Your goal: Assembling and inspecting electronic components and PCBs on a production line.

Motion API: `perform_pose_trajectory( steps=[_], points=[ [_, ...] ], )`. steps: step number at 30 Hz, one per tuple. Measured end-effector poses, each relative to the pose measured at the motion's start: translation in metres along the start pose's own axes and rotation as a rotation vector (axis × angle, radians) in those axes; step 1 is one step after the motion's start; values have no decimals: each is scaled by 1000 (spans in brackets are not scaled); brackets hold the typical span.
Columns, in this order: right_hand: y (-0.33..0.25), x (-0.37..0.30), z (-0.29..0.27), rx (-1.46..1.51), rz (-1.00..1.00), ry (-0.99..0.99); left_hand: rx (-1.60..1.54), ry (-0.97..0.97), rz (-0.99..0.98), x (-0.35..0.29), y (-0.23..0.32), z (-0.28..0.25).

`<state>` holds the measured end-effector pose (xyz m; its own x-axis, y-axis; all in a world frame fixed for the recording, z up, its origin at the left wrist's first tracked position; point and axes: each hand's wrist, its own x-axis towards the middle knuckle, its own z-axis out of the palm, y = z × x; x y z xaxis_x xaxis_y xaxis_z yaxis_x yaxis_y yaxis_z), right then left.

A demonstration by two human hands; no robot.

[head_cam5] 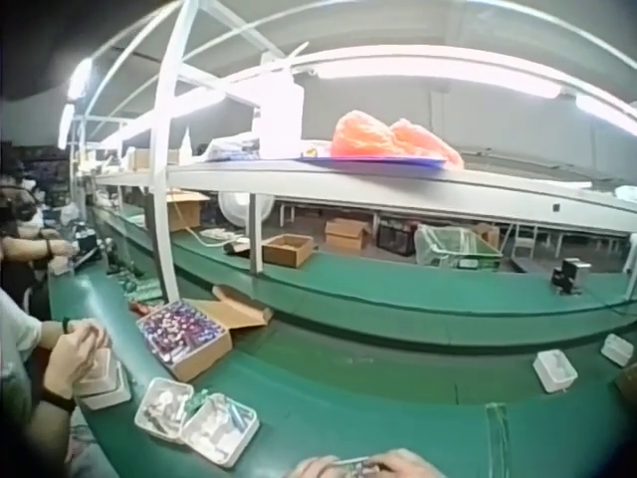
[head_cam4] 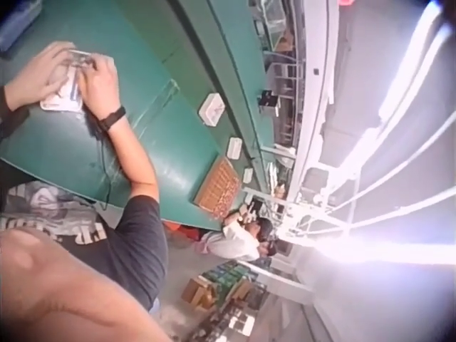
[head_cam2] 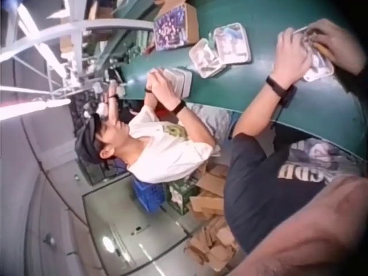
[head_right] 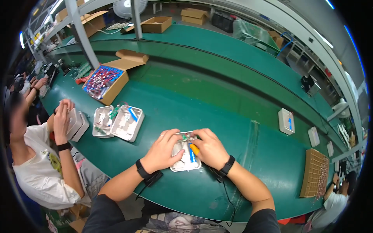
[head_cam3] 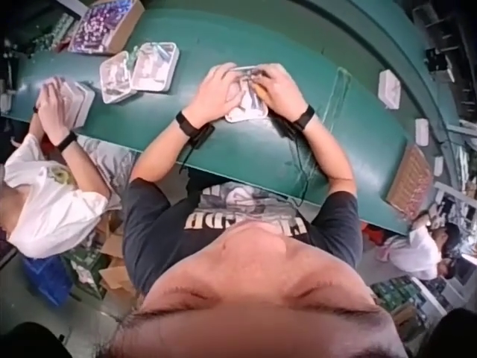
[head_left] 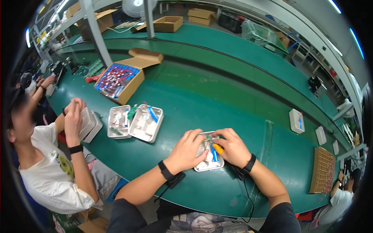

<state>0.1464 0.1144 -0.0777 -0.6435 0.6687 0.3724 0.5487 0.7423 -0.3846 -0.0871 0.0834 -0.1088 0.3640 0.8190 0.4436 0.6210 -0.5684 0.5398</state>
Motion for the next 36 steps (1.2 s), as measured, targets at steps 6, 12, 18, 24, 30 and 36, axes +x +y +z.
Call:
perform_pose_trajectory(
  steps=[6, 12, 18, 24, 30, 36],
  points=[
    [-7, -2, -22, -129, -118, -17, -24, 17, 1, 4, 6, -4],
    [-32, 1, -29, -161, -230, -100, 65, 148, 75, 12, -7, -8],
    [-61, -23, -18, -270, -241, -244, 281, 203, -5, 2, -5, -66],
    [-46, -31, 2, -409, -221, -157, 709, 104, -260, -39, -57, -78],
    [-8, -14, -1, -437, -131, -103, 577, -1, -268, -54, -68, -63],
    [75, 14, -19, -497, 76, 13, 407, -25, -3, -52, -62, -56]
  ],
)
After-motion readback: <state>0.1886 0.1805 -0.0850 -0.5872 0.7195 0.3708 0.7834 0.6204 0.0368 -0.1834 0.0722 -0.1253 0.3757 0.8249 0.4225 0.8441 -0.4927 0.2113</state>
